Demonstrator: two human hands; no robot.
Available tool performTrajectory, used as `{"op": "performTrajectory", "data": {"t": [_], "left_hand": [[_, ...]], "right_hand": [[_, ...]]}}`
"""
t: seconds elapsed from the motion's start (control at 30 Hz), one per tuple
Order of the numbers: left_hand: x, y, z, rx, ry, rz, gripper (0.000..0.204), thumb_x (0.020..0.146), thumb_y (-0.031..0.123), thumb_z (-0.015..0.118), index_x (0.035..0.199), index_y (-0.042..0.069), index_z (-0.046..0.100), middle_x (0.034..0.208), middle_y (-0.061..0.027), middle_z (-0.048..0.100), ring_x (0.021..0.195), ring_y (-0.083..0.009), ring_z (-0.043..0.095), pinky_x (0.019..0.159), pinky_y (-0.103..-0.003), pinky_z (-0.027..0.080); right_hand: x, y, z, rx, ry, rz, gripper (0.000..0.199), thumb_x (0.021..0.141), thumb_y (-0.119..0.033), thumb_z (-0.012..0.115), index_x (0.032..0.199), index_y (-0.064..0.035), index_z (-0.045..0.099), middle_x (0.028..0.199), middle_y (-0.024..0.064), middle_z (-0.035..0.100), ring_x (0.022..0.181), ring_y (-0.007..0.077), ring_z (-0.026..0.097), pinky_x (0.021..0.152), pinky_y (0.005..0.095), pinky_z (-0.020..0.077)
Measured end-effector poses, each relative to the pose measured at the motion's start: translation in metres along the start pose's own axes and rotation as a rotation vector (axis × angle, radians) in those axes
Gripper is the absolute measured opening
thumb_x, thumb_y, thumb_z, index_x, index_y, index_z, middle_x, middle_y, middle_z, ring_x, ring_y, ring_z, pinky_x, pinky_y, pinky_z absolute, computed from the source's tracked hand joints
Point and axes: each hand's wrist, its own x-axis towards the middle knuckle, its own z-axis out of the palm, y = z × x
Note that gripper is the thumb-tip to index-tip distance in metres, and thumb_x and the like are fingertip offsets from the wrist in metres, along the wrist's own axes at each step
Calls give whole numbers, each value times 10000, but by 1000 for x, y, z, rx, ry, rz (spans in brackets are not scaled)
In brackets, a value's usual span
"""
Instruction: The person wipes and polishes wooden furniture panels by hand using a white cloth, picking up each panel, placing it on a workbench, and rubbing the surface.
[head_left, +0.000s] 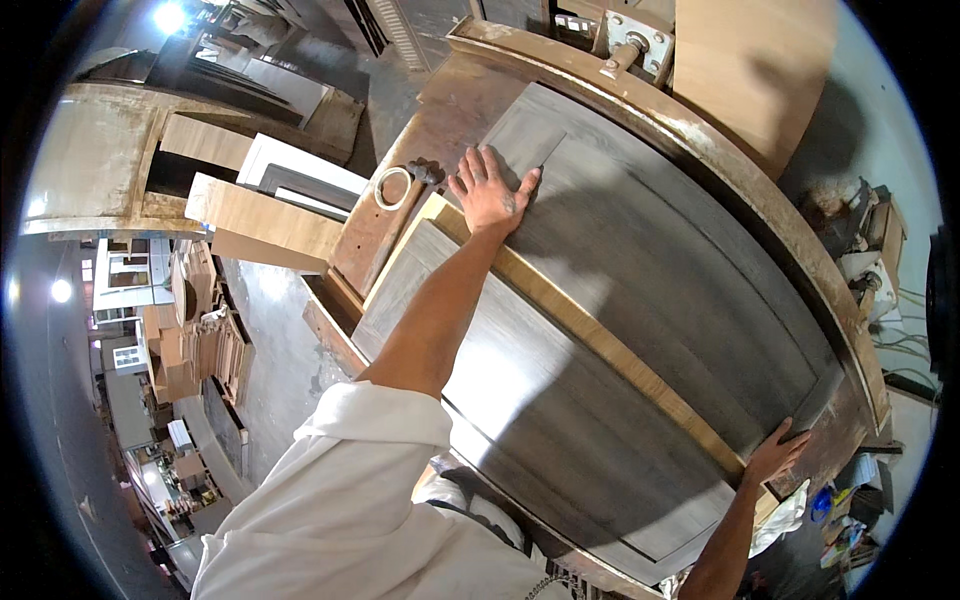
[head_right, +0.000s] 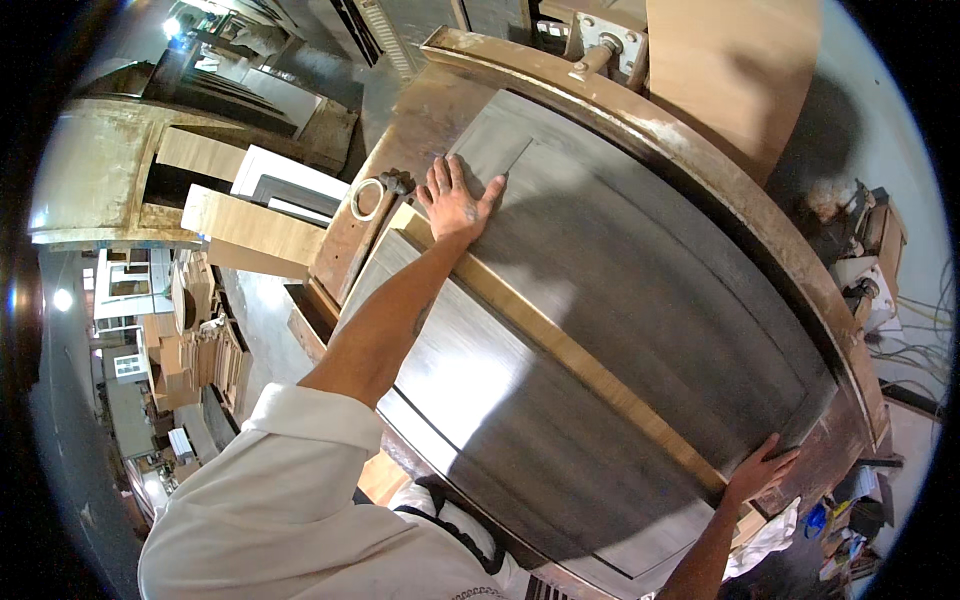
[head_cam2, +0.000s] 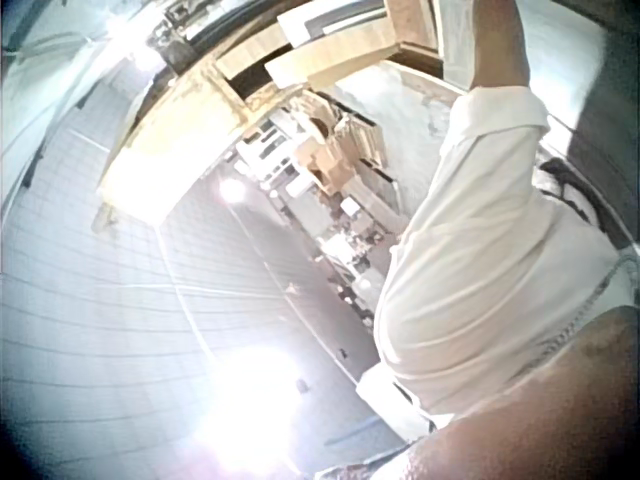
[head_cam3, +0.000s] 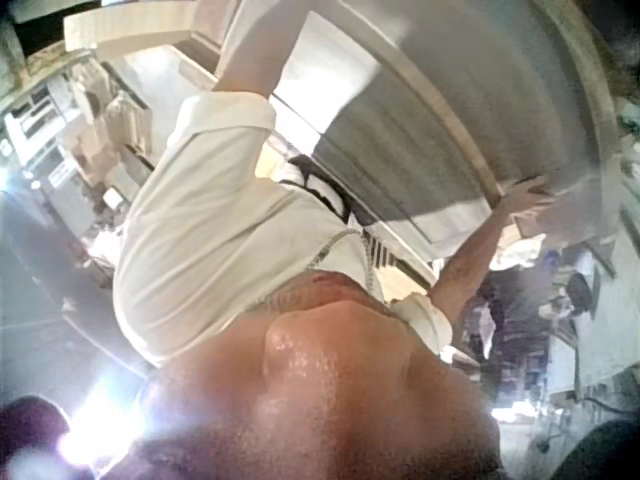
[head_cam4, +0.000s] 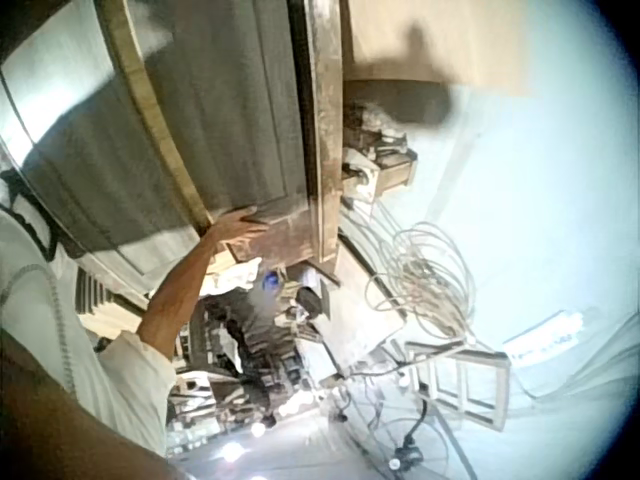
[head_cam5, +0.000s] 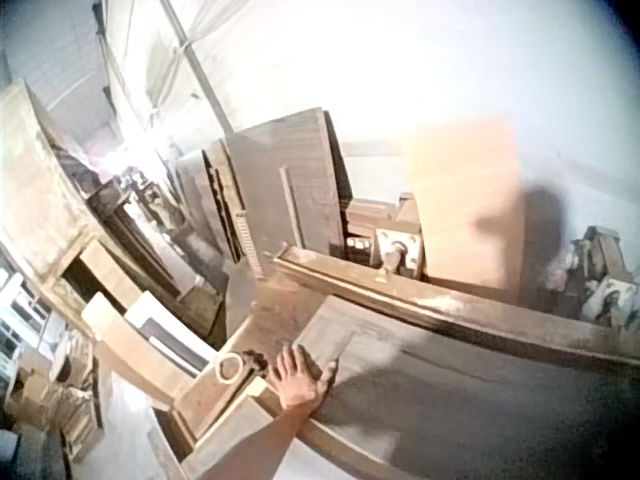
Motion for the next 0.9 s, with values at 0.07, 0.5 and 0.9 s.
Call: {"op": "performTrajectory", "data": {"t": [0.07, 0.5, 0.9], "left_hand": [[0, 2, -1, -3, 14, 11, 960, 798, 728, 397, 1404, -2, 247, 1459, -222, 220, 1371, -366, 151, 1101, -547, 79], [0, 3, -5, 7, -50, -12, 1003, 790, 759, 349, 1431, 2, 199, 1484, -221, 174, 1387, -365, 113, 1109, -532, 49], [-2, 4, -6, 11, -30, -14, 975, 799, 735, 384, 1424, 5, 224, 1478, -218, 196, 1380, -367, 146, 1102, -544, 74]], "right_hand": [[-1, 0, -2, -13, -6, 15, 824, 861, -720, 254, 1467, -164, 201, 1488, 114, 249, 1326, 351, 286, 1059, 550, 219], [0, -3, -2, -76, -12, 34, 796, 884, -679, 284, 1458, -131, 224, 1474, 136, 270, 1326, 346, 296, 1063, 520, 232], [-5, -9, -12, -49, -58, 71, 774, 895, -664, 278, 1469, -153, 185, 1492, 122, 232, 1351, 346, 245, 1070, 545, 200]]}}
